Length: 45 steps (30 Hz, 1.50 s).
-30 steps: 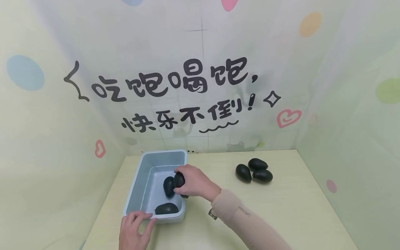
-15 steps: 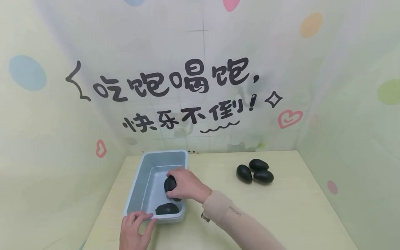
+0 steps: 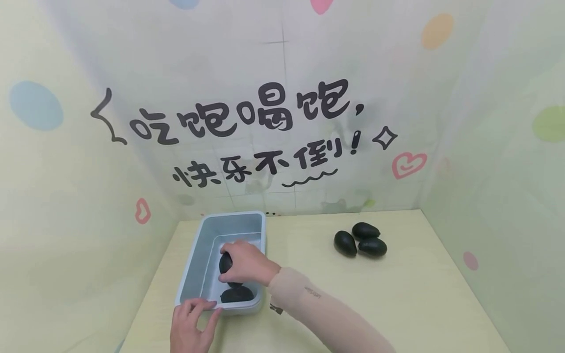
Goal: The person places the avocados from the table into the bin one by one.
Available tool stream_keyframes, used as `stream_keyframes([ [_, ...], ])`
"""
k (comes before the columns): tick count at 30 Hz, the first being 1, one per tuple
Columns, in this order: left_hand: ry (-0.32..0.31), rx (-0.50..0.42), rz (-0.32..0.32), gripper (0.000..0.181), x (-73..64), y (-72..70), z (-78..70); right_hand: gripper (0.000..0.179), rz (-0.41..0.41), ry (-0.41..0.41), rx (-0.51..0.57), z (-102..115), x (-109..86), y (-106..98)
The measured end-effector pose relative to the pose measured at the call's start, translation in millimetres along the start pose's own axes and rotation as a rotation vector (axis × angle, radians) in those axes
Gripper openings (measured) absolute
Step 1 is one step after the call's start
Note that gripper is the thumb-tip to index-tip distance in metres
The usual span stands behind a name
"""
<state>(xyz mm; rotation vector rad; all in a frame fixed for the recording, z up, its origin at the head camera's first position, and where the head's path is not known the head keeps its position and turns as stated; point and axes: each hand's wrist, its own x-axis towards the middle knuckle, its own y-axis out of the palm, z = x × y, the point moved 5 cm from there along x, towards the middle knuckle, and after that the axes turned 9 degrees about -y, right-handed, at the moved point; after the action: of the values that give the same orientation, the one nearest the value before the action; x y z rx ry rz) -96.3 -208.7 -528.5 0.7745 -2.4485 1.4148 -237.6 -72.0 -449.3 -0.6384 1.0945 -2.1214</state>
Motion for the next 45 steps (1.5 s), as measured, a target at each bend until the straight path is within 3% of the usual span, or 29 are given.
stream_keyframes([
  [11,-0.011,0.013,0.019,0.024,-1.3,1.9,0.9,0.059,0.003,0.014,0.048,7.5,10.6,12.7],
  [17,0.023,-0.012,-0.017,0.026,-0.1,2.0,1.4,0.059,-0.002,0.018,0.042,9.1,14.4,17.0],
  [30,0.038,-0.031,-0.043,0.026,0.2,3.1,3.0,0.059,0.042,-0.031,-0.03,25.7,24.9,17.4],
  [38,0.044,-0.035,-0.055,0.026,-0.6,3.7,4.4,0.06,0.116,-0.021,-0.117,30.3,24.3,22.9],
  [45,0.084,-0.075,-0.08,0.027,-0.1,3.1,4.3,0.057,0.065,-0.047,-0.102,31.0,24.0,23.4],
])
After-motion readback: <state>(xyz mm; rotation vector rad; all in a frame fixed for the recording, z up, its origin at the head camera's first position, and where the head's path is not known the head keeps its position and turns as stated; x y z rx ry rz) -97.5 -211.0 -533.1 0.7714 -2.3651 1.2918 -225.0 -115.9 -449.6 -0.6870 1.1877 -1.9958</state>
